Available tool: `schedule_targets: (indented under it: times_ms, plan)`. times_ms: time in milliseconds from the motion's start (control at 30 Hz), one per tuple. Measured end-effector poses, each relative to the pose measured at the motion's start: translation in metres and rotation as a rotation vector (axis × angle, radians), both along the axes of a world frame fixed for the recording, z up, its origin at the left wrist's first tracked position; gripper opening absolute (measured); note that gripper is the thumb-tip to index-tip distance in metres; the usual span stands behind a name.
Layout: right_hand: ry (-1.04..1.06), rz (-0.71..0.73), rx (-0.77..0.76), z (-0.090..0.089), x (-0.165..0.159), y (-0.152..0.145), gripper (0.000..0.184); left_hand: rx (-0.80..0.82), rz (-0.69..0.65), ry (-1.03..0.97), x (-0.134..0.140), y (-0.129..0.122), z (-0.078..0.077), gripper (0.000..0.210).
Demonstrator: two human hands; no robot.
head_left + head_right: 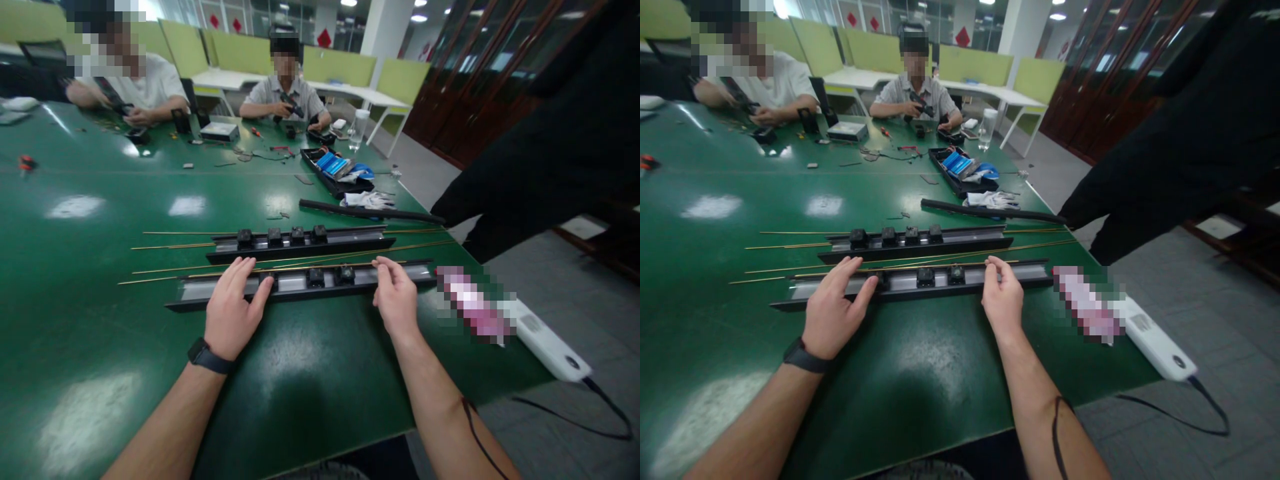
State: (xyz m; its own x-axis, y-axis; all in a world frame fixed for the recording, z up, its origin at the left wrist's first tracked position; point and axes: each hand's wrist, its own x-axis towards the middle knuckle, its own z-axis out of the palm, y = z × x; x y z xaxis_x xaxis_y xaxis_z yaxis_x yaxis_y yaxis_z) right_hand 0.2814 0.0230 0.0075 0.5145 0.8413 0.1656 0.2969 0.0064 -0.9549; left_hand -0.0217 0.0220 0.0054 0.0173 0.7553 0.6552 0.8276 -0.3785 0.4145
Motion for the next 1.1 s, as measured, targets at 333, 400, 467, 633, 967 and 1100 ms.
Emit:
schedule_targets:
  times_ms: [333,400,467,633,967,1100]
  plan:
    - [-0.010,-0.002,-0.015,0.0021,-0.0004,-0.0008,0.051,0.002,-0.014,-0.005,-0.0003,-0.0004,0.0003,0.047]
    - [-0.012,-0.001,-0.012,0.0020,0.0000,-0.0009,0.050,0.004,-0.009,-0.010,-0.0001,-0.0005,0.0004,0.046]
    - [-0.011,0.000,-0.014,0.0019,0.0002,-0.0008,0.050,0.001,-0.004,-0.015,0.0000,-0.0005,0.0005,0.046]
    - [-0.008,-0.007,-0.032,0.0031,-0.0004,-0.0011,0.052,-0.001,-0.007,-0.002,0.0002,-0.0004,0.0005,0.047]
    - [0.001,-0.002,-0.024,0.0019,-0.0008,-0.0007,0.051,-0.009,-0.032,-0.001,-0.0003,0.0002,-0.0015,0.047]
    - [0.002,0.004,-0.021,0.0011,-0.0007,-0.0003,0.052,-0.018,-0.029,-0.008,-0.0006,0.0007,-0.0018,0.047]
